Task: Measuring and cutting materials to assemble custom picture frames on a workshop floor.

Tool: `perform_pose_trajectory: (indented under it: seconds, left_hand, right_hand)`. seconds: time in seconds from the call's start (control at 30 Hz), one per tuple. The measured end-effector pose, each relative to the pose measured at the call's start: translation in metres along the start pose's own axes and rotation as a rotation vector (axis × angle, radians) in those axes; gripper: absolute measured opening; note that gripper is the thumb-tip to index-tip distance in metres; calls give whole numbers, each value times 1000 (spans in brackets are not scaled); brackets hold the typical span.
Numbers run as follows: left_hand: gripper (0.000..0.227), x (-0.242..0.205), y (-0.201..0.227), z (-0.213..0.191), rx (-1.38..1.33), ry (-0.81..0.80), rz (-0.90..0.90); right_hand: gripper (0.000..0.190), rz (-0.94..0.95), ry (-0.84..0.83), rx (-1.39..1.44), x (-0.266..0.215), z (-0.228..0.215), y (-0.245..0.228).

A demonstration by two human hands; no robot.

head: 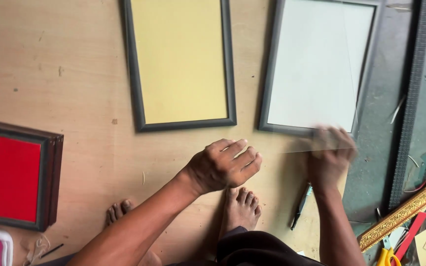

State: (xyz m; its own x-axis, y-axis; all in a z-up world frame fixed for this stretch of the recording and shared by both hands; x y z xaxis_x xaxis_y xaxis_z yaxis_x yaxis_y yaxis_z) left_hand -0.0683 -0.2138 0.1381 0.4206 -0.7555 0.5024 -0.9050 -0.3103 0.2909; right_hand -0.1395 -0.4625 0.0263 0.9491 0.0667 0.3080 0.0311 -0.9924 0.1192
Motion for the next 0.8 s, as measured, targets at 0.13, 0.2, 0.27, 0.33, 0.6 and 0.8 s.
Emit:
perform_pose_trajectory:
  seconds: [0.13,0.2,0.27,0.33,0.6,0.8]
  left_hand:
    - [11,-21,-3,36,-20,-35,29]
    - [11,-34,-4,59,-11,-67,42]
    - [14,-52,-10,83,-31,-139,14]
    - [17,-49,-20,76,-34,-148,-3]
    - [55,-138,-222,26,243,3,-688]
    - [86,-173,-287,-4,101,-332,-842]
  right_hand:
    - [17,552,120,262,-83,10,82]
    - [14,717,152,355,-96,5,100]
    - [14,686,169,333,-84,-3,102]
    - [14,590,132,323,-56,-5,100]
    - [30,334,-130,300,64,46,78]
    - [42,659,-364,609,20,215,186]
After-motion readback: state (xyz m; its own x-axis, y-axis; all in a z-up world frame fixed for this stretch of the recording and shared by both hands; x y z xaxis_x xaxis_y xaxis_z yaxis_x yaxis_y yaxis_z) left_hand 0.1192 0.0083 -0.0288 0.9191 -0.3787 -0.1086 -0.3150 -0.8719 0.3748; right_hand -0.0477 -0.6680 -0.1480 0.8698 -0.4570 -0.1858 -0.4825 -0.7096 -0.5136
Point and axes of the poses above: each hand's wrist, its own x-axis towards the middle knuckle, its own z-axis out of the palm, y = z × x, the point moved 7 cm from there along x, towards the middle knuckle, and after that the axes turned 4 degrees about -x, right-handed, at the moved point
